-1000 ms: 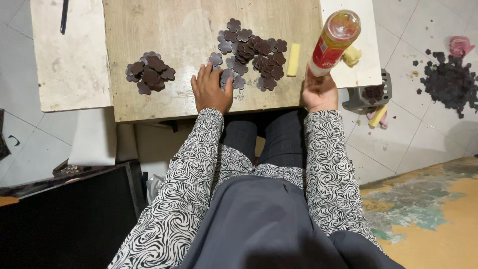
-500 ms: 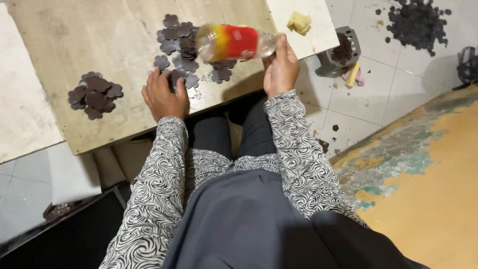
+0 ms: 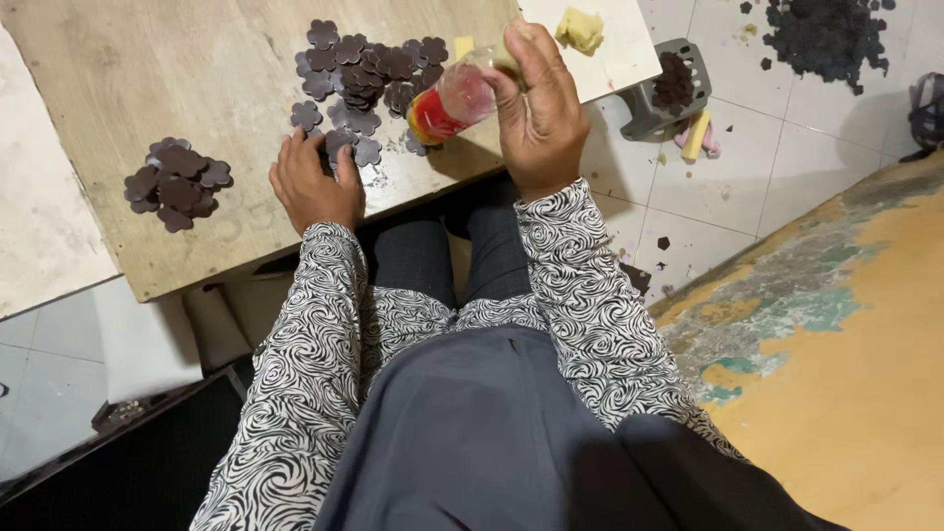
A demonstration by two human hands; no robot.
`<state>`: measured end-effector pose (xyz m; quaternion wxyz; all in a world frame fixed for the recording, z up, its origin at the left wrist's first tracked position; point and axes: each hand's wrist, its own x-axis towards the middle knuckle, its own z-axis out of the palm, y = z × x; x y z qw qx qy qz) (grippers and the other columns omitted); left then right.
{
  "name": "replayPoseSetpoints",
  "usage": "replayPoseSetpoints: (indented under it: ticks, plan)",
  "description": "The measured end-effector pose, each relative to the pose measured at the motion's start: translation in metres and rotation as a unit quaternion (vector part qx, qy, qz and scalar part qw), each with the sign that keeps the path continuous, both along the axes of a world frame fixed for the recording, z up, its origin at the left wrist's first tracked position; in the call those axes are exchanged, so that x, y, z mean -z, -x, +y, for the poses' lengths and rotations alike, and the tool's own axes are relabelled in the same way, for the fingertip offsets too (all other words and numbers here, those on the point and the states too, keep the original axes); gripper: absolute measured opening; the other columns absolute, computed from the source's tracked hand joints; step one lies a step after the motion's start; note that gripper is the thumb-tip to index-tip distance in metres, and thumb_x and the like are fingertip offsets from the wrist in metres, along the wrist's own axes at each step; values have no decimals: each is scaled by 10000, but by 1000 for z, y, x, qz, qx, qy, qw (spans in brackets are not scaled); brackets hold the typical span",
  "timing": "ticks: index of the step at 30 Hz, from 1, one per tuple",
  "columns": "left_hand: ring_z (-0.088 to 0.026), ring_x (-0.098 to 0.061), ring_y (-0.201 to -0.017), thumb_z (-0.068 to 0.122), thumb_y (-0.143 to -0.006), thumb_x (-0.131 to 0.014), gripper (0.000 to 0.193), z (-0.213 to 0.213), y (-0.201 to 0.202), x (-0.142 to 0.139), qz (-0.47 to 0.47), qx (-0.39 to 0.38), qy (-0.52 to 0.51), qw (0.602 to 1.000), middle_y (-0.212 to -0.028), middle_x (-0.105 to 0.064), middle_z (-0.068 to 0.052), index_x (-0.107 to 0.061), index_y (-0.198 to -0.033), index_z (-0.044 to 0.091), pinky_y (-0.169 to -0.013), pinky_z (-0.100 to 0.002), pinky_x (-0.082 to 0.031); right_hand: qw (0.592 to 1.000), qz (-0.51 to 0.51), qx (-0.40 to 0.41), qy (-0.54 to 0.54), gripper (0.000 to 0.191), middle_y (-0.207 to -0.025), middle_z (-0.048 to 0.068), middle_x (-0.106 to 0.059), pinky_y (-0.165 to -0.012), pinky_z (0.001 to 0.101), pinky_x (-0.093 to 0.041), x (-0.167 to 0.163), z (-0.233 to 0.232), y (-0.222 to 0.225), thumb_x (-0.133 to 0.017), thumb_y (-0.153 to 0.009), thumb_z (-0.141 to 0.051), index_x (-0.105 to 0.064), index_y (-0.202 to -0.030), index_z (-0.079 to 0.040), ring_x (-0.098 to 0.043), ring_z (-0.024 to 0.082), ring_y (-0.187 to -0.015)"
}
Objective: The person sits at a low table and rubs the edges of dark brown flower-shaped foam cutouts against a yellow foam block, smoothing them one at a time. They occasionally pick new pieces from a pile on the table and briefly handle a plastic bottle before resuming rubbing the foam pieces.
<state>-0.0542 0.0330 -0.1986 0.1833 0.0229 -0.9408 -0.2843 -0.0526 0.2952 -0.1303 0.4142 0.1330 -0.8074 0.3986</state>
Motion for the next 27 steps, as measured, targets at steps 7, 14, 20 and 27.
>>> replayPoseSetpoints:
  ticks: [7, 14, 20, 27]
  plan:
    - [-348, -460, -1408, 282, -991, -734, 364, 0, -1, -3, 10, 2, -4, 1000, -1443, -579, -188, -657, -1259, 48, -1202, -526, -270, 968, -35, -28, 249, 372, -1235, 140, -739, -936, 265, -636, -14, -4, -1, -678, -1115, -246, -612, -1445, -86, -749, 141, -1076]
    - [-350, -464, -1397, 283, -980, -743, 358, 0, 0, -3, 8, -4, -5, 1000, -1446, -582, -182, -666, -1246, 55, -1189, -540, -262, 824, -118, -101, 544, 368, -1102, 84, -746, -753, 256, -589, -2, 5, 12, -685, -1028, -281, -665, -1260, 3, -728, 132, -941]
    - [-349, -468, -1395, 286, -979, -733, 355, -1, 0, -3, 7, -7, -9, 1000, -1443, -584, -181, -668, -1243, 57, -1192, -541, -262, 675, -132, -307, 658, 257, -930, 27, -658, -740, 339, -607, 10, 4, 20, -675, -1135, -253, -652, -1165, 1, -672, 171, -794]
    - [-348, -447, -1408, 301, -984, -715, 375, -5, 5, 2, -14, -8, -10, 1000, -1463, -559, -186, -649, -1267, 63, -1202, -545, -234, 578, -264, -144, 758, 327, -1088, 145, -716, -959, 346, -609, 5, -11, 27, -618, -999, -253, -622, -1158, 33, -737, 245, -998]
